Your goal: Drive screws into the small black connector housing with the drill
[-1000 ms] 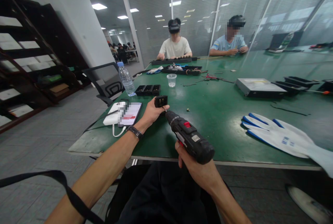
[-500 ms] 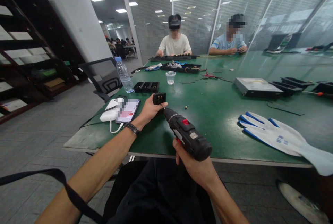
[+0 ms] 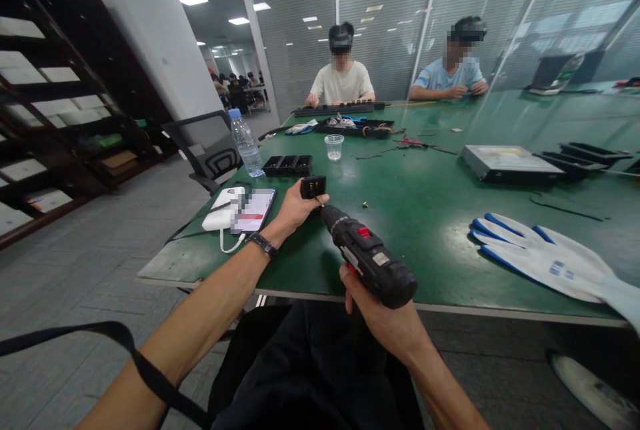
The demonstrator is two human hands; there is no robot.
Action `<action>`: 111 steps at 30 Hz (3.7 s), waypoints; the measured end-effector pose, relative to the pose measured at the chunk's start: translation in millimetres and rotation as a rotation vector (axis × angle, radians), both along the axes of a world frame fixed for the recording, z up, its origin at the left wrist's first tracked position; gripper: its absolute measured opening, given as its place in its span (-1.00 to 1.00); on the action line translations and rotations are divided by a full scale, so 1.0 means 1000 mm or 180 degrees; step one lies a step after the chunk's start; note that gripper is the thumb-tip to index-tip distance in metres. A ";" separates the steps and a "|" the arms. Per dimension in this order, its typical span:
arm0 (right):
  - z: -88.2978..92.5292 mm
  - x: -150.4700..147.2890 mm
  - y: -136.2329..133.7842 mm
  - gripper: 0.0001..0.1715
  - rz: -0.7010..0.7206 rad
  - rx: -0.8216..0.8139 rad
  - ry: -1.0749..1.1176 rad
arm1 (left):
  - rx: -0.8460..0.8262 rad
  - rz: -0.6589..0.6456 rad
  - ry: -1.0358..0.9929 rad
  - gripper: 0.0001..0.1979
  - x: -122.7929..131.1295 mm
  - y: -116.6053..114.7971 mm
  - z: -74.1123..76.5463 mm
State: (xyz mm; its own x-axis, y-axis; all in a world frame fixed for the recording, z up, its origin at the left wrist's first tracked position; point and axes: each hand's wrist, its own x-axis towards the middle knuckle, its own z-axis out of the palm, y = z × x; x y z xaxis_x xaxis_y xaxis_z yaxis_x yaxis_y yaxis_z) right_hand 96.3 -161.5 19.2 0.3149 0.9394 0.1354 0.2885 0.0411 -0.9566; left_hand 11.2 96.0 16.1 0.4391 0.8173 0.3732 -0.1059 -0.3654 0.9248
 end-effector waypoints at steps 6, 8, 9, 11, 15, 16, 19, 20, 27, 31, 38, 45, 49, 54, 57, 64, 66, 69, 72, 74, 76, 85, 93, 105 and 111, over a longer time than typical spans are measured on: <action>0.001 0.000 0.002 -0.58 0.0000 0.0007 -0.0010 | -0.0016 0.0019 0.0030 -0.54 0.000 0.000 0.000; 0.002 -0.001 0.002 -0.60 -0.0010 0.0006 0.0078 | -0.0004 0.0026 0.0032 -0.55 0.000 0.000 0.000; 0.002 -0.001 0.001 -0.62 -0.0011 0.0006 0.0101 | -0.0003 0.0024 0.0034 -0.55 0.000 0.000 0.000; 0.002 0.000 0.001 -0.62 -0.0013 0.0000 0.0077 | -0.0004 0.0016 0.0031 -0.56 0.000 0.000 -0.001; 0.001 0.001 -0.001 -0.56 0.0011 -0.0025 -0.0064 | 0.0015 -0.0023 0.0007 -0.55 0.000 0.002 -0.002; 0.001 0.002 -0.001 -0.54 0.0013 -0.0032 -0.0087 | 0.0020 -0.0035 0.0010 -0.55 0.000 0.002 -0.002; 0.000 0.001 0.000 -0.52 0.0025 -0.0022 -0.0088 | 0.0016 -0.0021 0.0057 -0.53 -0.001 0.003 -0.001; 0.000 0.001 0.000 -0.53 0.0028 -0.0008 -0.0064 | 0.0016 -0.0008 0.0072 -0.53 -0.001 0.003 -0.001; 0.002 0.000 0.000 -0.58 0.0018 0.0060 -0.0022 | 0.0004 -0.0064 0.0007 -0.54 -0.001 0.003 -0.002; 0.003 0.000 0.000 -0.63 0.0038 0.0074 0.0004 | -0.0052 -0.0052 0.0035 -0.52 -0.001 0.002 -0.001; 0.003 0.000 0.000 -0.61 0.0037 0.0026 -0.0026 | -0.0097 -0.0027 -0.0010 -0.51 0.000 -0.001 0.001; 0.003 0.000 0.000 -0.56 0.0053 0.0099 -0.0097 | -0.0128 -0.0019 0.0008 -0.49 0.000 -0.004 0.003; 0.002 0.000 -0.001 -0.52 0.0052 0.0067 -0.0127 | -0.0139 -0.0025 0.0013 -0.49 0.000 -0.003 0.003; 0.003 0.001 0.000 -0.56 0.0042 0.0083 -0.0134 | -0.0131 -0.0030 0.0015 -0.50 0.000 -0.002 0.003; 0.005 0.001 0.000 -0.57 0.0048 0.0111 -0.0141 | -0.0153 -0.0020 0.0012 -0.49 0.000 -0.002 0.002; 0.004 0.001 0.000 -0.54 0.0097 0.0079 -0.0138 | -0.0118 -0.0058 0.0029 -0.49 -0.001 0.000 -0.002; 0.004 0.001 0.000 -0.54 0.0088 0.0095 -0.0112 | -0.0112 -0.0080 0.0019 -0.49 -0.001 0.001 -0.003; 0.005 0.000 0.000 -0.56 0.0051 0.0080 -0.0023 | -0.0118 -0.0105 0.0039 -0.49 -0.001 0.002 -0.003; 0.003 0.000 0.000 -0.58 0.0041 0.0042 0.0013 | -0.0080 -0.0138 0.0026 -0.50 -0.001 0.001 -0.001; 0.000 0.001 0.000 -0.57 0.0023 0.0034 -0.0046 | -0.0034 -0.0148 0.0001 -0.51 -0.001 0.000 0.000; -0.002 0.002 0.000 -0.55 0.0005 0.0029 -0.0113 | -0.0014 -0.0140 -0.0007 -0.52 -0.001 -0.001 0.001; 0.003 -0.001 0.000 -0.57 0.0036 0.0071 0.0020 | 0.0130 -0.0169 0.0036 -0.55 -0.003 -0.001 0.003; 0.002 0.001 -0.001 -0.52 0.0060 0.0020 -0.0073 | -0.0072 -0.0296 -0.0013 -0.47 -0.003 0.004 -0.002; 0.000 0.000 0.001 -0.55 -0.0040 -0.0102 -0.0019 | -0.0540 -0.0363 -0.0166 -0.35 -0.018 -0.004 0.020; 0.001 -0.004 -0.001 -0.70 -0.0036 -0.0064 0.0404 | -0.0236 0.0571 -0.0954 -0.63 -0.027 -0.018 0.042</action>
